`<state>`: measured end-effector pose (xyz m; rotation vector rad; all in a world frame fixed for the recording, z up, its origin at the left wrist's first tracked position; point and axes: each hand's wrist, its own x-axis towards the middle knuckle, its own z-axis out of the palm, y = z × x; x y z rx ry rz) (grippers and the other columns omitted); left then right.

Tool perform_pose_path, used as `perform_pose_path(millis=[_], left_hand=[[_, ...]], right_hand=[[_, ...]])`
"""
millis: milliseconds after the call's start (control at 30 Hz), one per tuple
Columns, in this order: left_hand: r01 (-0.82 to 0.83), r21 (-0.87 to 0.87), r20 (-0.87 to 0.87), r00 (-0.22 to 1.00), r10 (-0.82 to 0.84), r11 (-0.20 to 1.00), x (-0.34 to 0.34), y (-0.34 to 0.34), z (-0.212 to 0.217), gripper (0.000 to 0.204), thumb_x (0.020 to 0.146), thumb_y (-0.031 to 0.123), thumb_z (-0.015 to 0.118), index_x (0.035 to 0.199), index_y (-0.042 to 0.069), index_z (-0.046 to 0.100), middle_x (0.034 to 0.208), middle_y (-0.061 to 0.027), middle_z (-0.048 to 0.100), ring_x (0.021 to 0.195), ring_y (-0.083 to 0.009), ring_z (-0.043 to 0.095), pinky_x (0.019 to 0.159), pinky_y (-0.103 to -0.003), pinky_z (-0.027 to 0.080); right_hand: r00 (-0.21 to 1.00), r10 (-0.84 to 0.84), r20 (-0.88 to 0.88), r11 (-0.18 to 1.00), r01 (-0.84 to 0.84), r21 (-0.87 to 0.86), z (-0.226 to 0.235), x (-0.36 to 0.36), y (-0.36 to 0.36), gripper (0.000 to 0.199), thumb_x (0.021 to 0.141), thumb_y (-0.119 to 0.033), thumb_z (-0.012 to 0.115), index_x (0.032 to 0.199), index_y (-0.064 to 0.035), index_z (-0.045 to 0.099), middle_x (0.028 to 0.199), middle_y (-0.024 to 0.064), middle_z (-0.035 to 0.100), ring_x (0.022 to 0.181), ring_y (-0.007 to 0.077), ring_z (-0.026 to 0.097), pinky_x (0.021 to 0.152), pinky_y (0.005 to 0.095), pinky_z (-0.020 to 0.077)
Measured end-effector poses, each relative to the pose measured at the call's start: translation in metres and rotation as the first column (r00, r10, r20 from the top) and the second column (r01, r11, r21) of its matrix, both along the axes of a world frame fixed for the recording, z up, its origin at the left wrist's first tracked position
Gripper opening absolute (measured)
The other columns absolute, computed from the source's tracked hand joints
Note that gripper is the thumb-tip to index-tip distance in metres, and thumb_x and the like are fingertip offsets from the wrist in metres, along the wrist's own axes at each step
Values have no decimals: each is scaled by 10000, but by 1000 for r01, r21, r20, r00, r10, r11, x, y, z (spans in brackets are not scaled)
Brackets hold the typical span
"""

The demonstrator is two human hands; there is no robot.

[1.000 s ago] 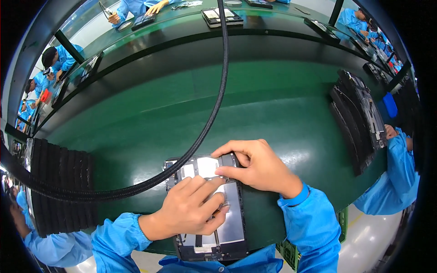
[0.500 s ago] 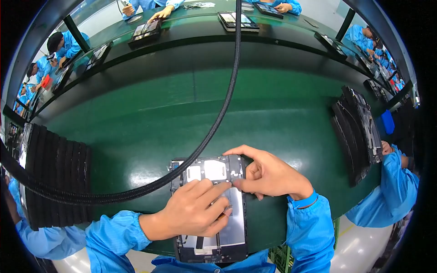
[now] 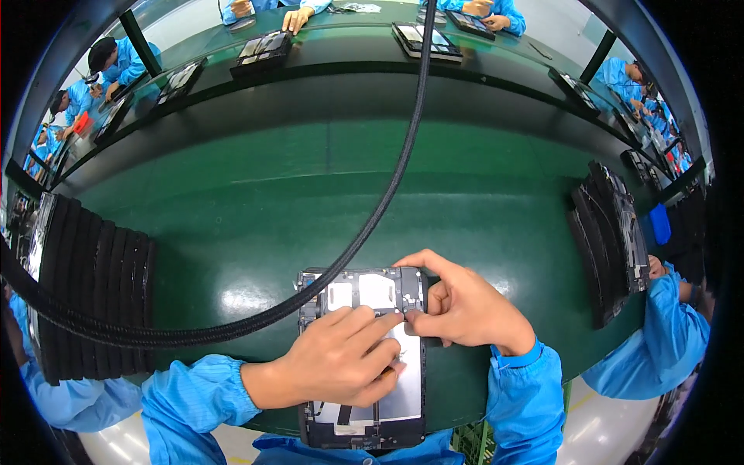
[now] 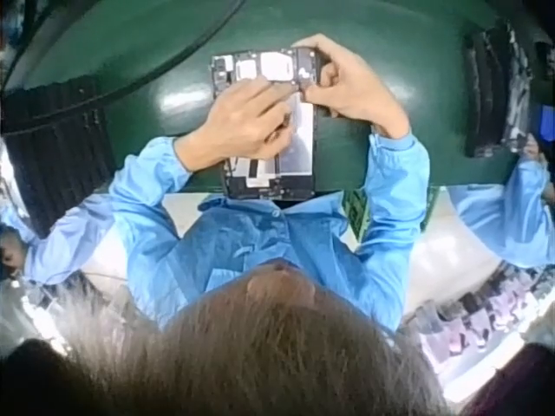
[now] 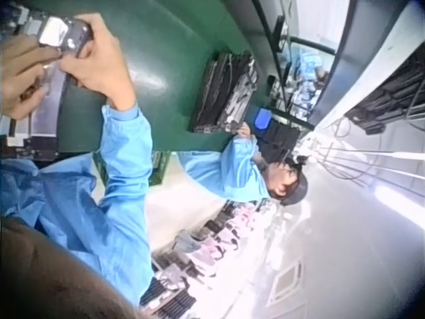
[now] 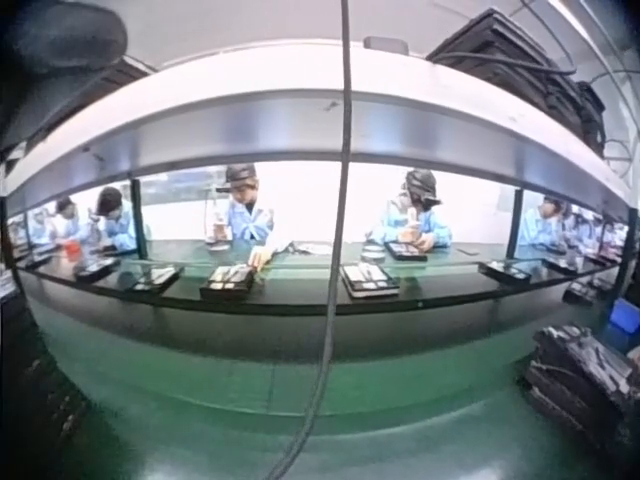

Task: The person attaches internal components and adhesive strips onto electronic tablet assemblies by hand, then slides the units down the assembly line.

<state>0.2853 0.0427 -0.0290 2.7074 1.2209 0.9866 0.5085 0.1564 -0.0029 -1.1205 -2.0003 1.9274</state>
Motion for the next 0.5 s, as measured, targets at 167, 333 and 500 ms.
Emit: perform_pose_path(millis=[167,333,500], left_hand=[[37,-60,41,999,-35,998,-3,-1,3,444,856,411,874,833,22,661,1191,-191,785,809,-277,623,662,-372,506],[37,-51,30,999,-36,998,-4,-3,0,463,866,447,861,837,31,660,1214,-191,781,822,-280,611,677,-376,491],[33,-23,7,999,-33,999,-7,-5,1,440,896,461,817,868,45,678,1230,-167,784,830,-273,603,683,-391,478]], right_hand=[[998,-7,56,995,1,95,6,-4,-1,644,921,-20,792,1520,-55,558,605,18,618,497,95,596,477,310,429],[999,-48,19,998,49,-39,6,-5,2,580,956,-46,770,1496,-44,560,612,28,641,474,98,608,413,280,388],[1000,-23,21,998,24,-56,1,-4,4,538,1010,-134,782,1498,-56,567,650,40,680,502,103,648,395,270,390]])
